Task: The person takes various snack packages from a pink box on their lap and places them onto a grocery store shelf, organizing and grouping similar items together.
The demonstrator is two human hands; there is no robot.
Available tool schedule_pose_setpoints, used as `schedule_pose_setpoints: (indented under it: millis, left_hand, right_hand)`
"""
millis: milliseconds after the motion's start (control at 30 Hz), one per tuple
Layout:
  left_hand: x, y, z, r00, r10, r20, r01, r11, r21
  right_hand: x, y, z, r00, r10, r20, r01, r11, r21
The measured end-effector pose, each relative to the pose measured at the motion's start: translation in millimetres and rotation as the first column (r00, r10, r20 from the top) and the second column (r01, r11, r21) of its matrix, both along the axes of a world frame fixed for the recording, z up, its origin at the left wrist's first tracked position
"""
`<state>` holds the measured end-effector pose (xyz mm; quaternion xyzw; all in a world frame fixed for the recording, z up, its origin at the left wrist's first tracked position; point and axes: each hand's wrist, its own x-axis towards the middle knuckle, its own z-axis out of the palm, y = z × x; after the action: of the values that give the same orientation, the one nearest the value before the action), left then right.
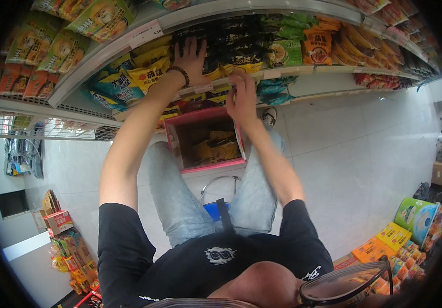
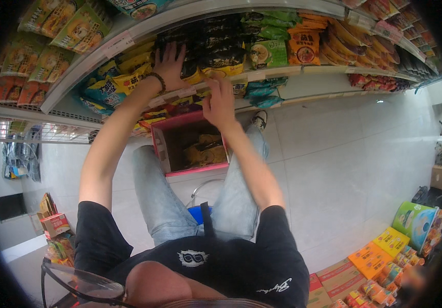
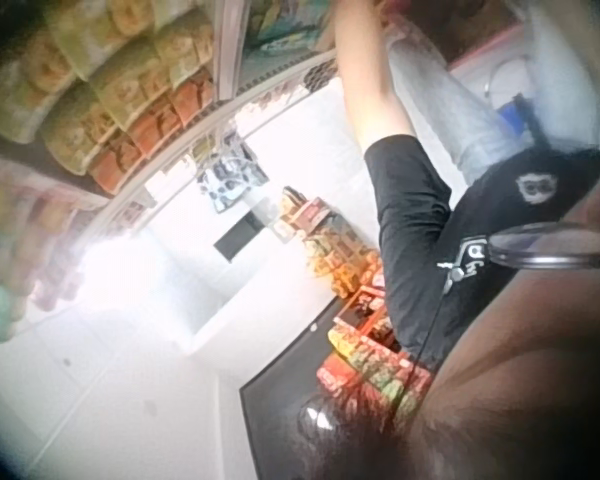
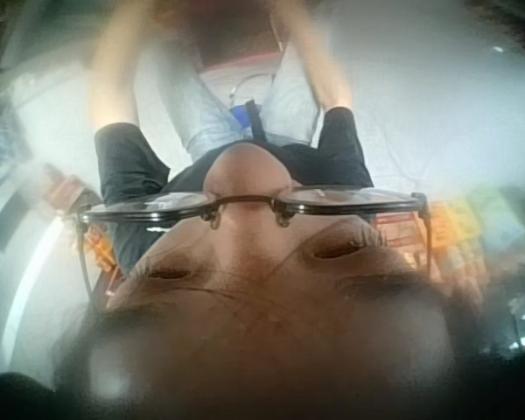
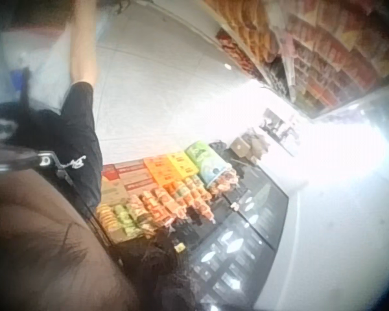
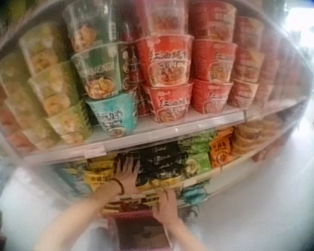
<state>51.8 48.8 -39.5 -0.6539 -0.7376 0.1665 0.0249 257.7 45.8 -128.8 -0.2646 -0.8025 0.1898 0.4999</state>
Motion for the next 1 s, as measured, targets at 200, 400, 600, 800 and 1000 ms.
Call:
schedule_pose_setpoints:
  millis: [200,400,600,800,1000]
  left_hand:
    - [-8,1,-12,0.998,-0.043,0.042,0.037,0.99,0.133]
    - [-13,4,-1,0.983,-0.056,0.174,0.032,0.99,0.138]
    - [-19,7,-9,0.982,-0.093,0.166,0.067,0.986,0.152]
    - [-14,6,-5,0.979,-0.114,0.166,0.095,0.988,0.119]
    - [-14,5,4,0.981,-0.154,0.116,0.149,0.988,0.048]
  right_hand:
    - [-8,93,65,0.916,-0.085,0.392,-0.025,0.963,0.267]
    - [-14,139,58,0.687,0.0,0.726,-0.19,0.965,0.179]
    - [-21,144,63,0.576,-0.061,0.815,-0.164,0.968,0.189]
    - [-27,140,79,0.402,-0.093,0.911,-0.181,0.967,0.178]
    - [-17,139,82,0.364,-0.063,0.929,-0.227,0.962,0.154]
